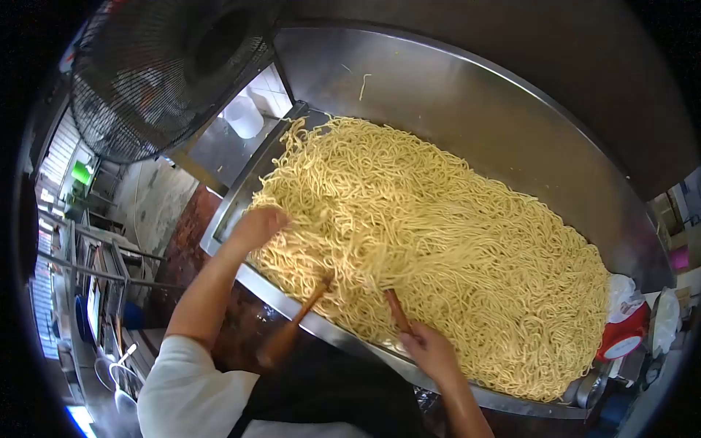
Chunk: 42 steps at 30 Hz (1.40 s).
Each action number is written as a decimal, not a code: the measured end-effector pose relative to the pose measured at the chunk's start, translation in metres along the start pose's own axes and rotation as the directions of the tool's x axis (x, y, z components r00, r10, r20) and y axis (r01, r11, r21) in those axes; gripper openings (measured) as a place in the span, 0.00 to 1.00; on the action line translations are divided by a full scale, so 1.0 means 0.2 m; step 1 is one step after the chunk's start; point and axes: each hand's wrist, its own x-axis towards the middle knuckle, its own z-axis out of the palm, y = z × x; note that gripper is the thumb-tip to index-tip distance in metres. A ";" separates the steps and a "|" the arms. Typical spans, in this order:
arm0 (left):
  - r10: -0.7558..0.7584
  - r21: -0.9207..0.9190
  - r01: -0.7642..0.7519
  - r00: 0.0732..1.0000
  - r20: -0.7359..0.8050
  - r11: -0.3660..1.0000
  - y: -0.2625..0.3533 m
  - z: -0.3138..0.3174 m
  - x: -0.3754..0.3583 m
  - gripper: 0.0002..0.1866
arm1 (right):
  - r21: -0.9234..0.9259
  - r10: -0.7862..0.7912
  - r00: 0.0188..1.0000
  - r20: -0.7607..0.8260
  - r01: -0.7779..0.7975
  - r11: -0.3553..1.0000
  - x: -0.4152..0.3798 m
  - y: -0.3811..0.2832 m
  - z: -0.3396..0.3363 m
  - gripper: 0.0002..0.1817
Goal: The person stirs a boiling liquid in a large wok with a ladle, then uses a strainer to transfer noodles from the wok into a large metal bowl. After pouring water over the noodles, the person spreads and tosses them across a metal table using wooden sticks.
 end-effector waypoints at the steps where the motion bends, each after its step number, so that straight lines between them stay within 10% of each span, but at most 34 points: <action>1: -0.017 -0.031 0.014 0.996 -0.087 0.999 -0.06 -0.04 0.23 0.20 | 0.068 0.062 0.992 -0.113 -0.054 0.996 -0.02 0.07 -0.03 0.27; 3: -0.044 -0.096 0.016 0.954 -0.297 0.995 -0.21 -0.05 0.70 0.17 | 0.223 0.168 0.939 -0.302 -0.101 0.969 -0.08 0.10 -0.06 0.24; 7: -0.183 0.030 0.194 0.959 -0.216 0.981 -0.34 0.02 1.29 0.16 | 0.458 0.329 0.795 -0.510 -0.073 0.886 -0.17 -0.03 -0.03 0.22; 17: -0.337 -0.028 0.340 0.909 -0.244 0.940 -0.60 0.37 1.82 0.21 | 0.419 0.550 0.735 -0.398 -0.388 0.821 -0.40 0.08 0.20 0.20; 21: -0.250 -0.151 0.211 0.912 -0.324 0.966 -0.60 0.33 1.87 0.14 | 0.400 0.561 0.724 -0.400 -0.413 0.818 -0.34 0.04 0.17 0.19; 23: -0.381 -0.644 0.181 0.906 -0.186 0.743 -0.51 0.22 1.78 0.14 | 0.393 0.562 0.717 -0.411 -0.417 0.819 -0.32 0.01 0.15 0.19; 28: -0.243 -0.019 0.255 0.895 -0.375 0.967 -0.67 0.17 1.79 0.14 | 0.252 0.518 0.757 -0.398 -0.452 0.855 -0.28 -0.01 0.14 0.20; 33: -0.145 -0.018 0.147 0.937 -0.317 0.989 -0.58 0.24 1.78 0.14 | 0.298 0.537 0.765 -0.357 -0.451 0.841 -0.21 -0.02 0.15 0.21; 36: -0.089 0.319 0.153 0.974 -0.206 0.935 -0.45 0.30 1.70 0.17 | 0.278 0.533 0.770 -0.349 -0.459 0.844 -0.19 0.00 0.17 0.21; 42: -0.219 0.157 0.258 0.948 -0.230 0.953 -0.47 0.22 1.76 0.19 | 0.307 0.559 0.749 -0.357 -0.471 0.827 -0.21 0.06 0.20 0.22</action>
